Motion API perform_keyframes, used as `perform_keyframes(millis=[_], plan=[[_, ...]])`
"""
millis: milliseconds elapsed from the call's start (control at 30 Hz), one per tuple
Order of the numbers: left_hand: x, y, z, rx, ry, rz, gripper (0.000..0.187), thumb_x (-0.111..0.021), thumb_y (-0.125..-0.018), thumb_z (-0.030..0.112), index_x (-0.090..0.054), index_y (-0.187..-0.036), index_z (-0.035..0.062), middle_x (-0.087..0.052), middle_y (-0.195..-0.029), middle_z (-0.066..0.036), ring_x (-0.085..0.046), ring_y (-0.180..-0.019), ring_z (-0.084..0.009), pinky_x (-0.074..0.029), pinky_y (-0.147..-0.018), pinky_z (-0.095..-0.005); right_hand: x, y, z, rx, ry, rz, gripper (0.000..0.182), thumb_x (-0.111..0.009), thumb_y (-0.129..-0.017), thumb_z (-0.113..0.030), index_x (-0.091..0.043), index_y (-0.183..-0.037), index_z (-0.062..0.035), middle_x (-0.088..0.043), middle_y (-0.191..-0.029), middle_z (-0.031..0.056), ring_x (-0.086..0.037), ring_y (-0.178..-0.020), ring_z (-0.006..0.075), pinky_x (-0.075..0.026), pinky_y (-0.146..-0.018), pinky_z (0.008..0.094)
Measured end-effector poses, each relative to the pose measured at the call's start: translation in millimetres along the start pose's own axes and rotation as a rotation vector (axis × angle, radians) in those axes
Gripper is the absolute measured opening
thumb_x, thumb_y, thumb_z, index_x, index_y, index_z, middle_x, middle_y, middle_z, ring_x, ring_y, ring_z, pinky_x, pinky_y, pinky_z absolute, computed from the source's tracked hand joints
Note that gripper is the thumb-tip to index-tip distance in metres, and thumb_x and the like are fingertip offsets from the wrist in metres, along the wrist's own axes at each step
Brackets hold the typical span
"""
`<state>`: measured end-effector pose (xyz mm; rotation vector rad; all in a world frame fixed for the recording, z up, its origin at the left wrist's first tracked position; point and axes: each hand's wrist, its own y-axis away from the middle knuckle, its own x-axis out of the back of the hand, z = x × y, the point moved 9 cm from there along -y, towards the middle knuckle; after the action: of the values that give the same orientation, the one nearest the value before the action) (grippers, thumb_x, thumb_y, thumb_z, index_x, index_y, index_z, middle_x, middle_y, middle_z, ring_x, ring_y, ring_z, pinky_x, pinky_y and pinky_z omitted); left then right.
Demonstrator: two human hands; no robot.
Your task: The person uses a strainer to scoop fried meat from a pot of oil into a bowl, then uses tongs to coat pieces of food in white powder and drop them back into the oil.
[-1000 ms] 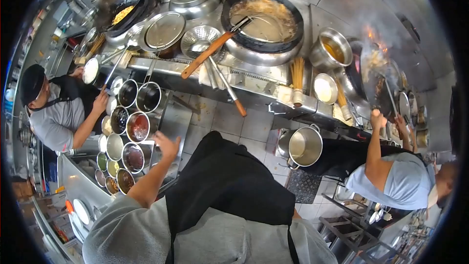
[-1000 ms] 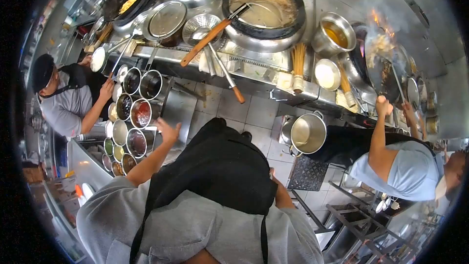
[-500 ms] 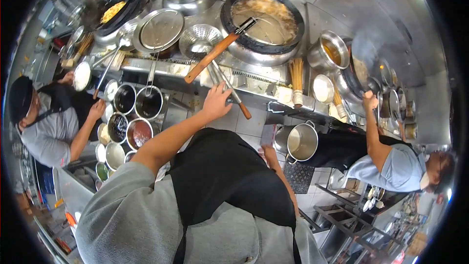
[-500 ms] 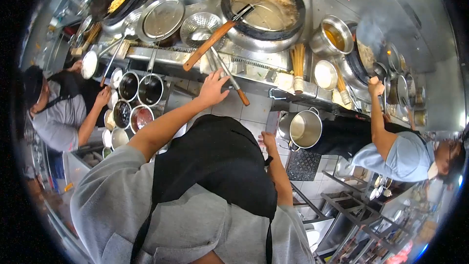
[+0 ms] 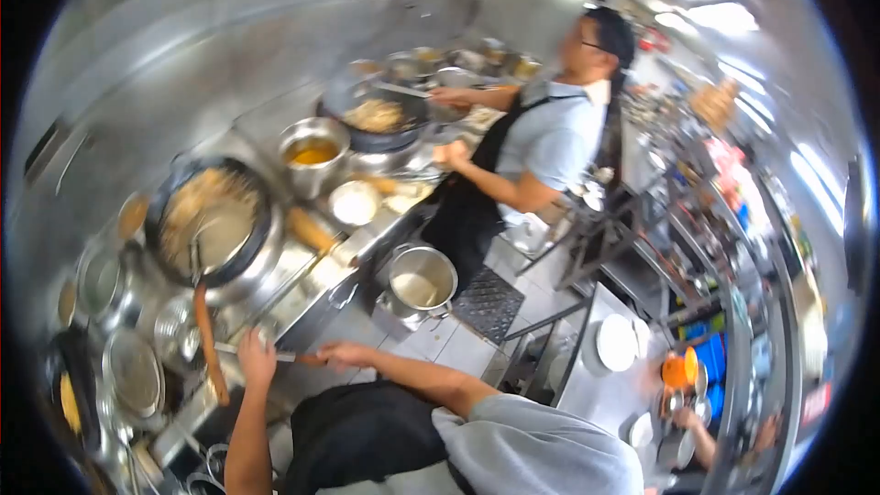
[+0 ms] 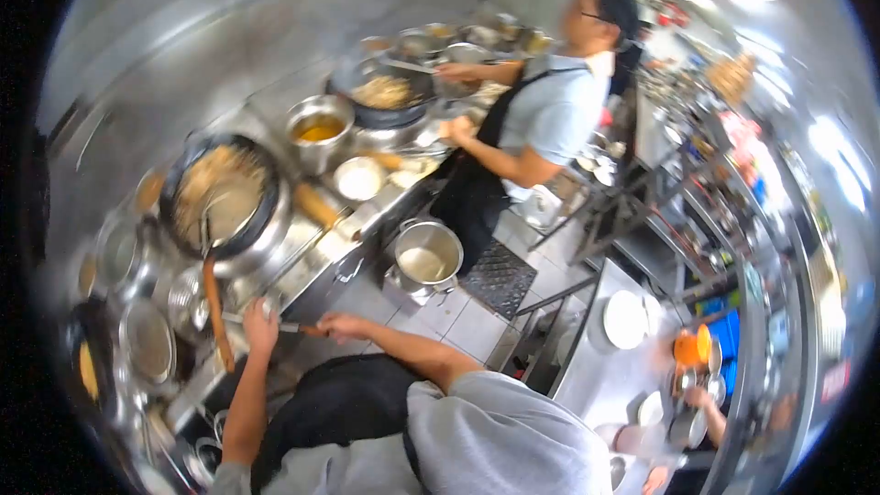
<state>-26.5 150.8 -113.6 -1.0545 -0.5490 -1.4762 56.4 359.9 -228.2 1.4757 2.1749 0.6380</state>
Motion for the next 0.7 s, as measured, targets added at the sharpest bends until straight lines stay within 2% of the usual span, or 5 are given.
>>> perform_keyframes(millis=[100,267,333,500,700], plan=[[-29.1,-18.7,-22.7,0.069,-0.155,-0.206,0.043,-0.058,-0.087,0.029,-0.058,-0.119,0.0012,-0.056,-0.123,-0.024,-0.050,-0.118,-0.0384,-0.036,-0.102,-0.0472,61.8,-27.7,69.3,0.255,0.742,0.293,0.061,-0.061,-0.083,-0.049,-0.055,-0.122,-0.0016,-0.063,-0.110,0.0181,-0.062,-0.097,0.0324,-0.051,-0.080,0.0436],[-81.8,-27.9,-61.7,0.188,-0.284,-0.612,0.057,-0.046,-0.089,0.048,-0.063,-0.113,-0.0011,-0.060,-0.120,-0.024,-0.053,-0.118,-0.0359,-0.030,-0.108,-0.0492,165.4,66.7,211.8,-0.235,0.909,0.450,0.045,-0.059,-0.078,-0.040,-0.069,-0.090,0.0025,-0.066,-0.097,0.0252,-0.064,-0.092,0.0393,-0.050,-0.083,0.0466],[-90.7,-31.0,-70.4,0.130,-0.272,-0.546,0.058,-0.046,-0.088,0.049,-0.066,-0.110,-0.0015,-0.062,-0.115,-0.024,-0.056,-0.114,-0.0361,-0.029,-0.108,-0.0509,176.3,93.8,268.3,-0.304,1.122,0.197,0.041,-0.060,-0.077,-0.037,-0.070,-0.086,0.0012,-0.069,-0.085,0.0221,-0.067,-0.078,0.0363,-0.055,-0.072,0.0432],[-73.1,-37.4,-44.1,0.124,-0.277,-0.659,0.055,-0.055,-0.083,0.049,-0.069,-0.101,-0.0006,-0.065,-0.107,-0.025,-0.061,-0.105,-0.0393,-0.031,-0.107,-0.0499,168.3,241.7,263.1,-0.689,0.471,0.547,0.030,-0.058,-0.078,-0.028,-0.072,-0.092,-0.0053,-0.069,-0.098,0.0182,-0.066,-0.090,0.0342,-0.052,-0.077,0.0426],[-76.7,-32.7,-61.0,0.136,-0.419,-0.626,0.049,-0.061,-0.080,0.040,-0.066,-0.103,-0.0033,-0.065,-0.109,-0.023,-0.061,-0.108,-0.0348,-0.028,-0.108,-0.0516,180.2,231.1,344.6,-0.743,0.369,0.494,0.025,-0.063,-0.085,-0.029,-0.069,-0.089,-0.0047,-0.065,-0.071,0.0122,-0.065,-0.056,0.0238,-0.052,-0.047,0.0360]])
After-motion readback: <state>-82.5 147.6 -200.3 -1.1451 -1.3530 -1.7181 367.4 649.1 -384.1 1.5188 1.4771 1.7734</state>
